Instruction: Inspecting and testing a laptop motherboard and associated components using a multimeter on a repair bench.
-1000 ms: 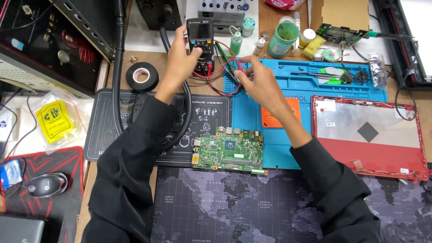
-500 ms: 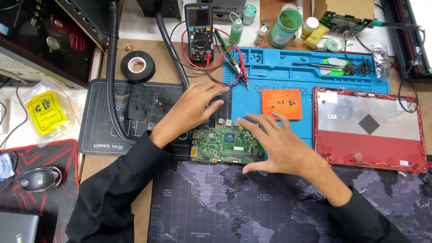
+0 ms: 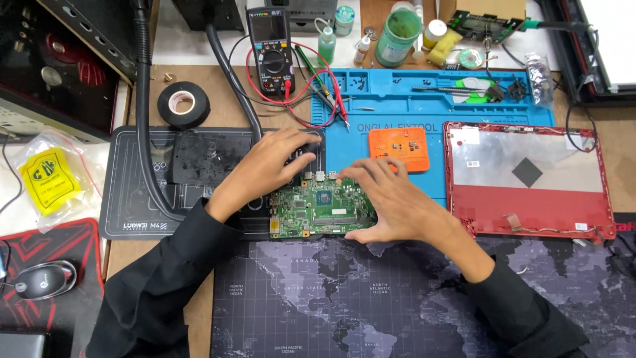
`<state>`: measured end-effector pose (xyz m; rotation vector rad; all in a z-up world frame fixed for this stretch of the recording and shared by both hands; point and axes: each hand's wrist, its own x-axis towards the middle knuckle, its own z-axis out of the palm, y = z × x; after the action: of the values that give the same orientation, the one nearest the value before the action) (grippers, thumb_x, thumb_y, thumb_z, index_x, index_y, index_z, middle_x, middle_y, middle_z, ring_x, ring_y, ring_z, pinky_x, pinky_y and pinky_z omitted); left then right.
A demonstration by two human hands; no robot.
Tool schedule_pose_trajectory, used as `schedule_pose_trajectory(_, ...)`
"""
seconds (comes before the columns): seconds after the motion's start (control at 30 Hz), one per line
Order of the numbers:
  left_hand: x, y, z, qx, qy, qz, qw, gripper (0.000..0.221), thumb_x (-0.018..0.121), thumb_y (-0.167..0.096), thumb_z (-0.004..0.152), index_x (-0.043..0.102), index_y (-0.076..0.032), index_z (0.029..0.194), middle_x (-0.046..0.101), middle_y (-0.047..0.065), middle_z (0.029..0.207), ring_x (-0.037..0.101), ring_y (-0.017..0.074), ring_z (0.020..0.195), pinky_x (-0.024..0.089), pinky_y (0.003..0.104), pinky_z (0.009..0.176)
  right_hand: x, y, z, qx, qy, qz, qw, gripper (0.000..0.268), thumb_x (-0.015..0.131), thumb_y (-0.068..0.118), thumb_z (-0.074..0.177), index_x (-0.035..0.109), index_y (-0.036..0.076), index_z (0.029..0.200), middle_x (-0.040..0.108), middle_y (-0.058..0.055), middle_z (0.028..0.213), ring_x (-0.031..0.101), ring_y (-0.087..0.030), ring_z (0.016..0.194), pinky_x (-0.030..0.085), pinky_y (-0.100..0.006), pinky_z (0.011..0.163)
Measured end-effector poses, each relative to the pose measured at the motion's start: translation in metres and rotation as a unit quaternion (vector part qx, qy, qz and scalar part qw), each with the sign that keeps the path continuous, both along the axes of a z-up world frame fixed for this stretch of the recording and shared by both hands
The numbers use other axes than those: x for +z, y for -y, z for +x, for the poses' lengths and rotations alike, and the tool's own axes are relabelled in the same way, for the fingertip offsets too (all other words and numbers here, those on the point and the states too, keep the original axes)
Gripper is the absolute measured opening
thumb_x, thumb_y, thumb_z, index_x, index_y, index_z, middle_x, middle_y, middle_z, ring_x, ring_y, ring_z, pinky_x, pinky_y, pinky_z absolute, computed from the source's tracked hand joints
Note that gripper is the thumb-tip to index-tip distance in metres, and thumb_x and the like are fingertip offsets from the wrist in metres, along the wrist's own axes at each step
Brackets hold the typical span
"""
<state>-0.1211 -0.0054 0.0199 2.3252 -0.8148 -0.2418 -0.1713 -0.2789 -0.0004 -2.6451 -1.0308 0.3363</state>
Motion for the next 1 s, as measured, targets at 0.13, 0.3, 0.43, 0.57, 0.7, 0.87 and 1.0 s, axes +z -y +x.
schedule_pose_trajectory(0.13,0.012,0.0,-0.006,-0.023,-0.006,0.025,0.999,0.04,0.057,-0.031,0.104,0.062,-0.005,0.134,0.069,0.019,0.12,0.065,0.0356,0.119,0.045,0.05,0.102,0.008,-0.001,-0.003,-0.002,-0.008,0.007,1.0,0.099,0.078,0.068,0.074,0.036,0.018,0.149,0.047,-0.013,0.133,0.05,-0.032,0.126,0.026,-0.06,0.111)
schedule_pose_trajectory(0.3,0.025,0.004,-0.013,-0.055,-0.05,0.101,0.992,0.054,0.061,-0.038,0.1,0.057,-0.001,0.139,0.062,0.024,0.135,0.059,0.0385,0.129,0.043,0.052,0.108,0.009,0.001,-0.001,-0.004,-0.023,0.01,1.0,0.096,0.078,0.069,0.075,0.036,0.02,0.148,0.047,-0.012,0.134,0.049,-0.032,0.129,0.025,-0.06,0.114)
schedule_pose_trajectory(0.43,0.034,0.001,-0.016,-0.058,-0.073,0.112,0.989,0.058,0.062,-0.038,0.099,0.054,0.0,0.142,0.057,0.026,0.14,0.055,0.0412,0.133,0.041,0.055,0.109,0.005,0.004,-0.001,-0.006,-0.024,0.011,1.0,0.094,0.077,0.068,0.077,0.036,0.021,0.147,0.046,-0.011,0.134,0.048,-0.032,0.13,0.025,-0.06,0.114)
schedule_pose_trajectory(0.57,0.029,-0.006,-0.02,-0.059,-0.065,0.123,0.989,0.058,0.06,-0.04,0.1,0.054,0.0,0.142,0.053,0.025,0.146,0.051,0.0416,0.136,0.039,0.056,0.111,0.001,0.003,-0.001,-0.007,-0.012,0.007,1.0,0.096,0.078,0.069,0.075,0.037,0.024,0.149,0.046,-0.009,0.136,0.048,-0.03,0.129,0.026,-0.058,0.112)
schedule_pose_trajectory(0.7,0.018,-0.013,-0.02,-0.058,-0.061,0.091,0.992,0.056,0.058,-0.041,0.102,0.056,-0.001,0.141,0.057,0.024,0.14,0.055,0.0414,0.133,0.042,0.054,0.109,0.004,0.0,-0.002,-0.01,-0.016,-0.006,1.0,0.097,0.077,0.07,0.076,0.036,0.026,0.152,0.045,-0.009,0.14,0.046,-0.03,0.131,0.025,-0.057,0.112)
schedule_pose_trajectory(0.87,0.021,-0.058,-0.023,-0.039,0.025,-0.017,0.999,0.039,0.059,-0.02,0.102,0.06,0.003,0.133,0.063,0.03,0.127,0.058,0.049,0.124,0.045,0.058,0.103,0.012,-0.005,-0.004,-0.003,-0.015,-0.017,1.0,0.095,0.077,0.067,0.077,0.037,0.027,0.154,0.045,-0.009,0.144,0.046,-0.03,0.131,0.025,-0.057,0.112)
schedule_pose_trajectory(1.0,0.027,-0.098,-0.026,0.094,0.008,0.088,0.992,0.054,0.068,-0.038,0.096,0.057,-0.01,0.141,0.063,0.017,0.131,0.057,0.0408,0.129,0.043,0.055,0.105,0.0,-0.002,-0.002,-0.002,0.009,-0.031,0.999,0.094,0.08,0.07,0.073,0.042,0.027,0.147,0.046,-0.004,0.142,0.045,-0.026,0.131,0.027,-0.052,0.112)
